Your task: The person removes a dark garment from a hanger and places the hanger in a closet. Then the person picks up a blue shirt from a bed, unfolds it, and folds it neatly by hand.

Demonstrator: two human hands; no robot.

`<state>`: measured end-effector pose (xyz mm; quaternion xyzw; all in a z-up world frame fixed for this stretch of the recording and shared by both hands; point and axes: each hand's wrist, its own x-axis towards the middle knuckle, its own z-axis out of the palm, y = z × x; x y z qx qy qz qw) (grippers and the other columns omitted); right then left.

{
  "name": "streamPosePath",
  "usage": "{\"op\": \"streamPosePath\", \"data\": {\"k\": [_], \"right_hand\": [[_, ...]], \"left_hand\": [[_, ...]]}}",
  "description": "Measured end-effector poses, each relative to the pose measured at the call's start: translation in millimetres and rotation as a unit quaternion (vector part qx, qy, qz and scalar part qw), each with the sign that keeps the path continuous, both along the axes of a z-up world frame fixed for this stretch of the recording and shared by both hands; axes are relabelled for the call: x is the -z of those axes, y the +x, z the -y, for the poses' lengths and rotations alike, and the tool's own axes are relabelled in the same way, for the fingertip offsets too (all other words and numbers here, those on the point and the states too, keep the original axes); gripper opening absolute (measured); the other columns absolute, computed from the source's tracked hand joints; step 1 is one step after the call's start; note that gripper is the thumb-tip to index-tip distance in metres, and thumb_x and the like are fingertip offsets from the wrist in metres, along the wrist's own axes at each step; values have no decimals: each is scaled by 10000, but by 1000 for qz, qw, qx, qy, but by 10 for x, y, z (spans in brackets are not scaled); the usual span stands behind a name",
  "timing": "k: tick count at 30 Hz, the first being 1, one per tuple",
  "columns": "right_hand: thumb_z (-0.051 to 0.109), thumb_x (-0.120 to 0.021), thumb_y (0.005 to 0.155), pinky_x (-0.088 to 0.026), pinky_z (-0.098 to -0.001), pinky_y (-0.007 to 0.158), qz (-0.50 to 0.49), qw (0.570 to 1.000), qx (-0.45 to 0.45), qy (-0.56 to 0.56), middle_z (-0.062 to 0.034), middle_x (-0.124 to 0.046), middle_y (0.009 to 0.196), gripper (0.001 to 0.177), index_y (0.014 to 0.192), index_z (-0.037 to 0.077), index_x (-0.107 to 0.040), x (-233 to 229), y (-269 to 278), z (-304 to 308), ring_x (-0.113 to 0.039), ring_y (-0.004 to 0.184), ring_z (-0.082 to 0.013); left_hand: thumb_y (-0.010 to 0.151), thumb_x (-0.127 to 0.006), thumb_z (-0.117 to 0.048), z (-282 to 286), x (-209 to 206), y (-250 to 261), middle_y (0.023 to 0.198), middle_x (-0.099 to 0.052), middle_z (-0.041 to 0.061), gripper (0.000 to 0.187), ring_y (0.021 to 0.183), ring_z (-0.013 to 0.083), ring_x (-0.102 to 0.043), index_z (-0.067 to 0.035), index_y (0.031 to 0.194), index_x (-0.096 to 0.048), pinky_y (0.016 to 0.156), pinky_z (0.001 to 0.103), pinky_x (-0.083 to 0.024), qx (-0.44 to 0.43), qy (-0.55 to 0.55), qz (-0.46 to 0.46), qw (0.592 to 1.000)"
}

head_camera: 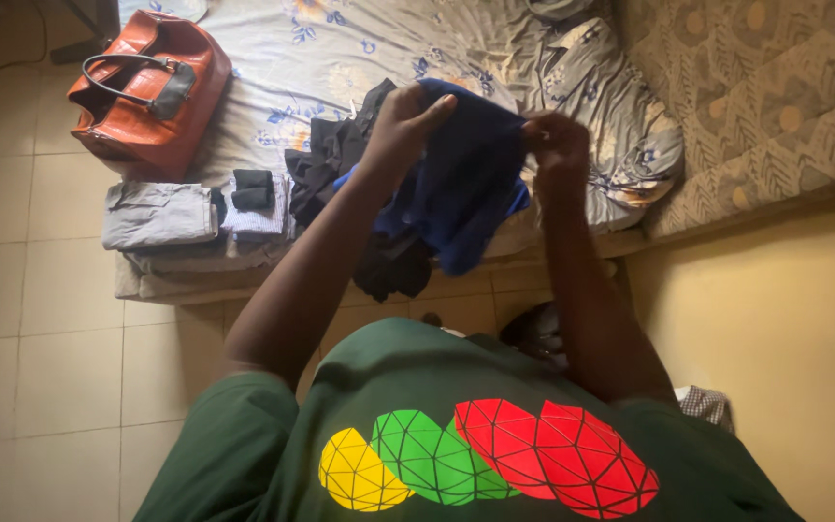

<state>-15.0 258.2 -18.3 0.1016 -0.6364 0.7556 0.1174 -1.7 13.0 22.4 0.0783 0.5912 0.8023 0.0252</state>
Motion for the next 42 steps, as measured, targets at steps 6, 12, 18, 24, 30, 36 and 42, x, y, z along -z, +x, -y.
{"op": "streamPosePath", "data": {"k": [6,12,18,24,30,36,42], "right_hand": [[133,-661,1071,-477,-288,803,-142,983,17,114,-3,-608,953,113,1132,75,-585,-488,85,96,-577,873,-99],[286,-778,979,-412,-362,578,-251,874,93,405,-111,-638,708,300,856,14,-756,-840,15,73,-631,638,-216],[335,-736,1044,-441,-375,590,-260,890,111,358,-89,-646,679,341,883,35,-766,-891,-212,-148,-618,595,-220],[399,-651,1131,-418,-359,648,-315,857,121,389,-116,-596,770,408,968,29,-706,-998,-226,-240,-593,699,-250],[497,-520,1155,-440,-415,822,-328,811,244,419,-91,-584,752,581,820,29,-598,-1010,-267,-396,-592,768,-267],[538,-532,1088,-390,-400,779,-254,839,303,375,-71,-558,800,544,877,41,-599,-1114,-285,-698,-536,811,-207],[486,-563,1069,-420,-394,786,-261,852,346,293,-81,-587,830,477,915,38,-616,-1383,-196,-971,-569,825,-213]], "left_hand": [[1075,-672,-222,-121,153,-155,761,-564,-45,252,666,45,-505,-40,905,-637,595,234,-434,34,60,-43,997],[1075,-634,-242,-41,198,-196,824,-655,-19,257,731,68,-578,-5,1003,-705,677,233,-484,52,48,-82,994],[954,-693,-114,125,454,-254,1145,-721,107,269,1026,177,-716,-18,1206,-681,839,304,-603,-90,-70,-142,983],[805,-717,-15,-119,1189,-155,1255,-673,98,518,1196,171,-634,-34,1307,-592,1023,304,-521,-42,-216,-172,960],[945,-735,-208,-72,1797,-374,926,-705,33,271,860,97,-607,-4,1117,-691,731,278,-492,87,-212,-70,971],[961,-702,-254,66,1836,-310,793,-631,-23,261,690,69,-553,1,1013,-683,605,275,-444,124,-45,-4,991],[720,-851,-260,523,994,-372,868,-732,37,426,784,121,-682,-19,1048,-725,683,311,-553,84,-243,-222,941]]}}
